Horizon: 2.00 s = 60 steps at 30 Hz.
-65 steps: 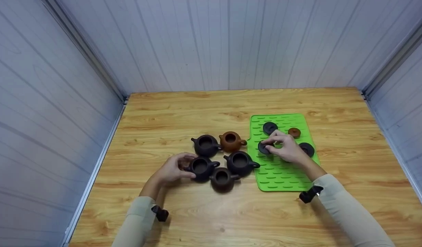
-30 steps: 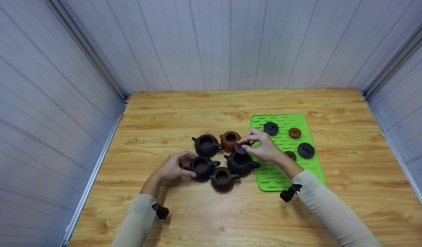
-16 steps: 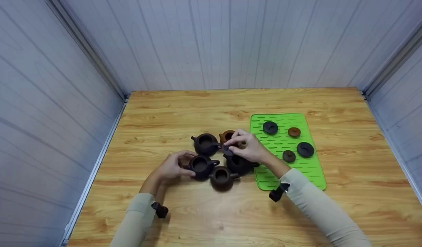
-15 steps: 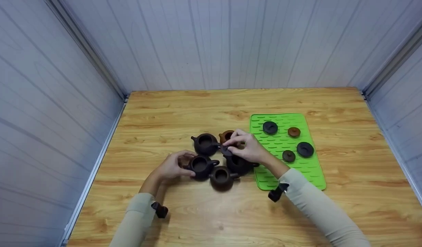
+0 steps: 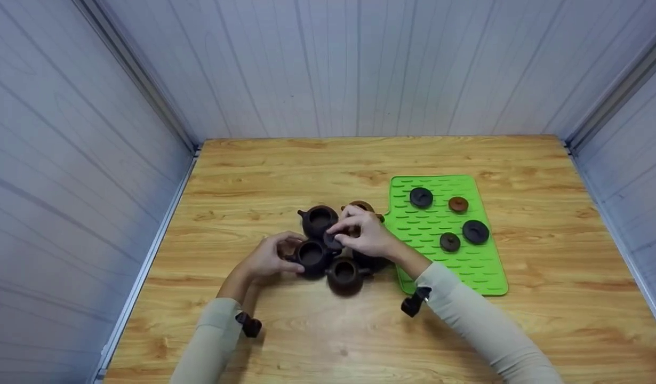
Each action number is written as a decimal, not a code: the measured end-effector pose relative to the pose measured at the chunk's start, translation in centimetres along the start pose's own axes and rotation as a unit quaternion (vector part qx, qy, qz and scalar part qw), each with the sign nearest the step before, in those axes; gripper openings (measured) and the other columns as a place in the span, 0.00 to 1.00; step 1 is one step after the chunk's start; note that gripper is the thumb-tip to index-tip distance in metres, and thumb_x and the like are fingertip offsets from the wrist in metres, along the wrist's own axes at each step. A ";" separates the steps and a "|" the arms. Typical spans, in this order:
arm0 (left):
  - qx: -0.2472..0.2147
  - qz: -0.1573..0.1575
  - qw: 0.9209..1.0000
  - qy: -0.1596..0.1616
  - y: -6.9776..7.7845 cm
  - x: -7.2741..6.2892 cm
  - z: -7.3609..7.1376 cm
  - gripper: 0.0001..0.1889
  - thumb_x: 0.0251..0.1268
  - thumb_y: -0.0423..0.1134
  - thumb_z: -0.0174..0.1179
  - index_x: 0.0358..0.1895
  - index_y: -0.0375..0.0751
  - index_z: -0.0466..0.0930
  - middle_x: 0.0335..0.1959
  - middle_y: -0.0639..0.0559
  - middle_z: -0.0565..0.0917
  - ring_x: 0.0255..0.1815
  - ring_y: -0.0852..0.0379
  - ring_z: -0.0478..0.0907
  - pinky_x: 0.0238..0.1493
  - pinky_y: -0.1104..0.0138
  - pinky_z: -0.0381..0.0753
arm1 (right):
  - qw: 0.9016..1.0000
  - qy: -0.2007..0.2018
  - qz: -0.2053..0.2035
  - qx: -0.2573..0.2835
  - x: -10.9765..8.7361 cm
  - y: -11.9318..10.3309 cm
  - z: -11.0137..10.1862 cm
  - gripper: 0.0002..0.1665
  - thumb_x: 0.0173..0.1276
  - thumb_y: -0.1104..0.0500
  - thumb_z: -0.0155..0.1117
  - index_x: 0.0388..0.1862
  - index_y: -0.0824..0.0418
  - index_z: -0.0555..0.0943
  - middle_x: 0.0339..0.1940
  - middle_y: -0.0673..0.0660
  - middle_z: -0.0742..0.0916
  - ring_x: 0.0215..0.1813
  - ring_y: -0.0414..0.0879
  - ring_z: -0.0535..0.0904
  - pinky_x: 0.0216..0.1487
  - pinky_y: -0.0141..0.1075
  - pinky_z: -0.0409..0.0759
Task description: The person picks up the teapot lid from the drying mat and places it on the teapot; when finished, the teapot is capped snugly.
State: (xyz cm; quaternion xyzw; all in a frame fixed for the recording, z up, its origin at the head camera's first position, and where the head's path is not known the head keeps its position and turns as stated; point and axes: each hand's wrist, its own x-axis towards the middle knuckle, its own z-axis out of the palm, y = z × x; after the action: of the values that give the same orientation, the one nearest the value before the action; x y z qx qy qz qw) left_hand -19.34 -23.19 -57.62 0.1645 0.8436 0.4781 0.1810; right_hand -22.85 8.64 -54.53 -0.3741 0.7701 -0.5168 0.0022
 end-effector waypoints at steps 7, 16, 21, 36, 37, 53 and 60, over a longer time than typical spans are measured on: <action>-0.009 -0.001 1.000 -0.006 0.1 0.0 0.0 0.35 0.64 0.37 0.85 0.73 0.38 0.83 0.71 0.35 0.88 0.71 0.40 0.85 0.73 0.51 0.83 | 1.000 -0.015 -0.011 0.010 0.8 -0.7 1.5 0.10 0.74 0.67 0.76 0.49 0.60 0.97 0.44 0.63 0.88 0.43 0.57 0.79 0.44 0.34 0.77; -0.023 0.003 1.000 -0.007 0.2 -0.1 0.0 0.35 0.64 0.34 0.84 0.74 0.34 0.81 0.70 0.33 0.88 0.68 0.39 0.87 0.72 0.51 0.85 | 0.999 -0.043 0.012 0.023 1.5 -1.1 3.0 0.11 0.75 0.66 0.75 0.52 0.60 0.97 0.46 0.61 0.86 0.47 0.53 0.82 0.44 0.33 0.82; -0.019 0.006 1.000 -0.004 0.1 0.0 0.1 0.35 0.64 0.34 0.84 0.74 0.34 0.81 0.69 0.34 0.88 0.66 0.40 0.88 0.70 0.53 0.85 | 0.998 -0.052 0.028 0.038 1.7 -1.1 3.7 0.12 0.76 0.66 0.74 0.53 0.60 0.97 0.47 0.60 0.85 0.53 0.48 0.83 0.48 0.28 0.87; -0.014 0.010 1.000 -0.008 0.0 0.0 0.1 0.35 0.65 0.35 0.83 0.74 0.35 0.81 0.69 0.34 0.89 0.70 0.36 0.87 0.74 0.43 0.84 | 0.999 -0.049 -0.004 -0.006 1.7 -0.2 4.9 0.10 0.75 0.66 0.76 0.51 0.60 0.97 0.46 0.62 0.89 0.52 0.51 0.83 0.56 0.34 0.81; -0.014 0.009 1.000 -0.009 0.1 -0.1 0.1 0.35 0.65 0.35 0.84 0.74 0.35 0.81 0.69 0.35 0.89 0.70 0.36 0.87 0.73 0.44 0.84 | 0.999 -0.049 -0.006 -0.009 1.7 -0.2 5.0 0.10 0.75 0.66 0.76 0.51 0.60 0.97 0.46 0.62 0.89 0.52 0.51 0.83 0.56 0.35 0.80; -0.022 0.007 1.000 -0.011 0.2 -0.2 0.1 0.35 0.64 0.36 0.84 0.75 0.40 0.82 0.69 0.39 0.90 0.68 0.42 0.88 0.63 0.70 0.83 | 0.997 -0.063 -0.021 -0.045 1.7 0.1 5.9 0.09 0.74 0.65 0.76 0.49 0.61 0.97 0.47 0.62 0.89 0.54 0.54 0.85 0.61 0.39 0.82; -0.020 0.016 1.000 -0.007 0.2 -0.1 0.2 0.35 0.64 0.36 0.84 0.74 0.38 0.82 0.69 0.37 0.90 0.68 0.40 0.87 0.67 0.66 0.84 | 0.994 -0.087 -0.005 -0.065 1.7 0.2 5.8 0.09 0.76 0.63 0.77 0.51 0.60 0.97 0.50 0.61 0.89 0.57 0.55 0.84 0.65 0.43 0.83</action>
State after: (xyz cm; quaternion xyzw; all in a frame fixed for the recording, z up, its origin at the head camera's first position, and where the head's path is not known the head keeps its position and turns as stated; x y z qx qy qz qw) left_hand -19.18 -22.98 -57.52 0.1782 0.8299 0.4962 0.1826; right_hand -21.88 3.10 -56.76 -0.4206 0.7969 -0.4315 0.0423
